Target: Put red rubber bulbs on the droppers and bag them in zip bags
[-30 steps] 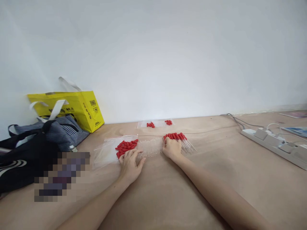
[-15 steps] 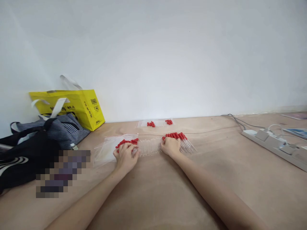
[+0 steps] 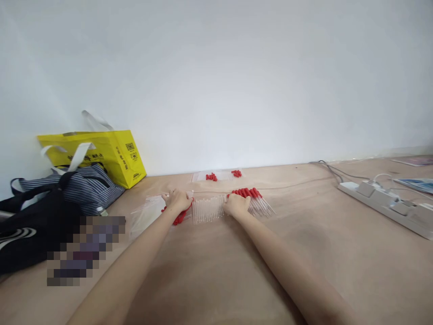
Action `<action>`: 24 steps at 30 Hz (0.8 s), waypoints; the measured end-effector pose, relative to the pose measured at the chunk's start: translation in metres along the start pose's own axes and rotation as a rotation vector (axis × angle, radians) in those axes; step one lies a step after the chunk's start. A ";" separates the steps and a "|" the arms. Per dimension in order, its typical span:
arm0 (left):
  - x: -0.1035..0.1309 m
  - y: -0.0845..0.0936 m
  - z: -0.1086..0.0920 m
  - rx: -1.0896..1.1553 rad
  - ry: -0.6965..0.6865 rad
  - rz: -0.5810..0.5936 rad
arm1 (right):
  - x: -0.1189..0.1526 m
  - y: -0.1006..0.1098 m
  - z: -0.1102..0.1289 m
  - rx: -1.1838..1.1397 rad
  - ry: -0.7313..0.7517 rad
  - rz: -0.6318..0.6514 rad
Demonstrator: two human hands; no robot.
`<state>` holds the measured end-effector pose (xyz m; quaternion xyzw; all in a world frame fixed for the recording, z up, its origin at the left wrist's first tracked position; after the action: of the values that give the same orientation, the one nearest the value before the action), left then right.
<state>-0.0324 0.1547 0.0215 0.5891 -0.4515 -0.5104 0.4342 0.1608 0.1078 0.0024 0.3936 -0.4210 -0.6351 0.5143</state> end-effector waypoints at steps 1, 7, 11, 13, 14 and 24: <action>-0.001 -0.001 -0.001 0.005 -0.002 0.002 | 0.002 0.001 -0.001 -0.005 0.017 -0.014; 0.020 0.010 -0.011 0.083 -0.121 -0.058 | 0.029 0.010 -0.023 -0.066 0.251 -0.093; 0.069 0.014 -0.018 0.200 -0.328 -0.014 | 0.057 0.011 -0.057 -0.115 0.416 -0.101; 0.096 0.012 -0.020 0.316 -0.506 -0.003 | 0.069 0.011 -0.071 -0.159 0.554 -0.153; 0.108 0.010 -0.021 0.335 -0.596 0.010 | 0.074 0.010 -0.076 -0.173 0.622 -0.179; 0.131 -0.004 -0.020 0.715 -0.489 0.080 | 0.081 0.002 -0.083 -0.225 0.750 -0.159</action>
<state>-0.0030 0.0289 -0.0083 0.5464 -0.7119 -0.4291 0.1025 0.2258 0.0168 -0.0290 0.5706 -0.1001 -0.5272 0.6216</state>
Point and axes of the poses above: each hand's wrist, its own x-axis away from the middle knuckle, its own y-axis out of the back of the hand, z = x × y, the point moved 2 cm from there along -x, towards the middle knuckle, and after that the axes turned 3 degrees about z, right-handed, at the moved point
